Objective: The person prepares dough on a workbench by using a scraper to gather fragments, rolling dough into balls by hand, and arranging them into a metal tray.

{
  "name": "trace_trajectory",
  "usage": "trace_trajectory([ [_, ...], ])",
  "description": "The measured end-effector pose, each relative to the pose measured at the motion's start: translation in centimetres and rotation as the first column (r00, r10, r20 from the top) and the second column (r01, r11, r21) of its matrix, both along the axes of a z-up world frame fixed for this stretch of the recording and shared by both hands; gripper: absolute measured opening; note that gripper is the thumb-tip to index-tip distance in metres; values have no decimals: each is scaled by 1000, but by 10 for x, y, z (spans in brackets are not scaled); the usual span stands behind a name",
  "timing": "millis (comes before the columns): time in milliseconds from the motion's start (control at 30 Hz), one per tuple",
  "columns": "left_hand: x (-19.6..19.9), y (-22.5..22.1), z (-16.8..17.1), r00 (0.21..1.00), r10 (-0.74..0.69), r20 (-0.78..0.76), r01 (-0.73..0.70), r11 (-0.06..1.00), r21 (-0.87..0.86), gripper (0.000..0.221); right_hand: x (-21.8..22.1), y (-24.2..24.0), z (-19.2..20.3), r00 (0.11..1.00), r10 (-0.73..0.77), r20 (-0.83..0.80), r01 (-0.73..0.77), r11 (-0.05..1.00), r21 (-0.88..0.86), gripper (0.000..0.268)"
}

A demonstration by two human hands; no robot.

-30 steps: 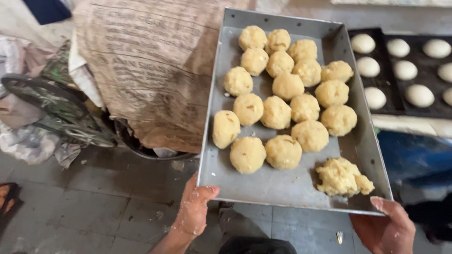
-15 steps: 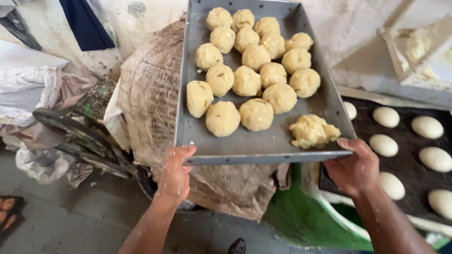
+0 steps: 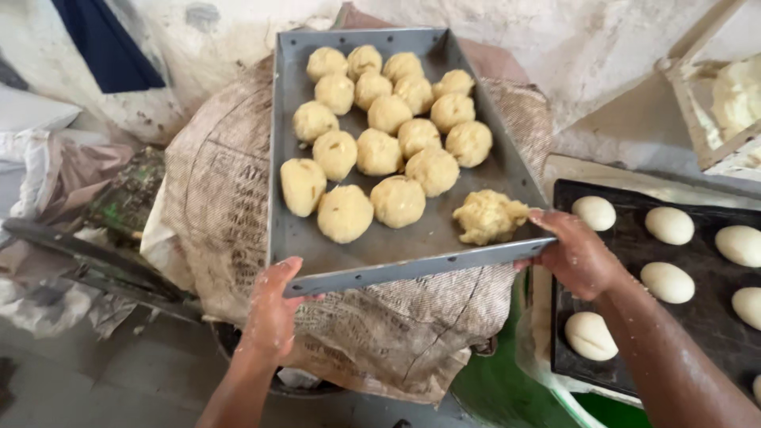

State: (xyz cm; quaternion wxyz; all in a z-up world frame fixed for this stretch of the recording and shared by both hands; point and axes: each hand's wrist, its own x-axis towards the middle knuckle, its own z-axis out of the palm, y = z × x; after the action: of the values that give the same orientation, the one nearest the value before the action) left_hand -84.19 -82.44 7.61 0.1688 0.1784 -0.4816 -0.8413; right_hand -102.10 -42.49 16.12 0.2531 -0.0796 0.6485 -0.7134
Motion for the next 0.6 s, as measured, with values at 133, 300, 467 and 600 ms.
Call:
trace_trajectory([
  [133, 8, -7, 18, 995, -102, 21, 103, 992, -77, 43, 15, -2, 9, 998, -46, 32, 42, 990, 131, 59],
  [300, 41, 14, -20, 996, -8, -84, 6, 1000, -26, 67, 61, 42, -1, 983, -160, -89, 166, 984, 69, 51],
  [467, 84, 121, -123, 958, 71, -279, -111, 985, -129, 65, 167, 111, -79, 865, -500, -35, 498, 865, -56, 36],
  [600, 109, 220, -133, 948, -293, -121, 233, 903, -362, 56, 282, 162, -168, 752, -626, 208, 624, 777, 80, 35],
])
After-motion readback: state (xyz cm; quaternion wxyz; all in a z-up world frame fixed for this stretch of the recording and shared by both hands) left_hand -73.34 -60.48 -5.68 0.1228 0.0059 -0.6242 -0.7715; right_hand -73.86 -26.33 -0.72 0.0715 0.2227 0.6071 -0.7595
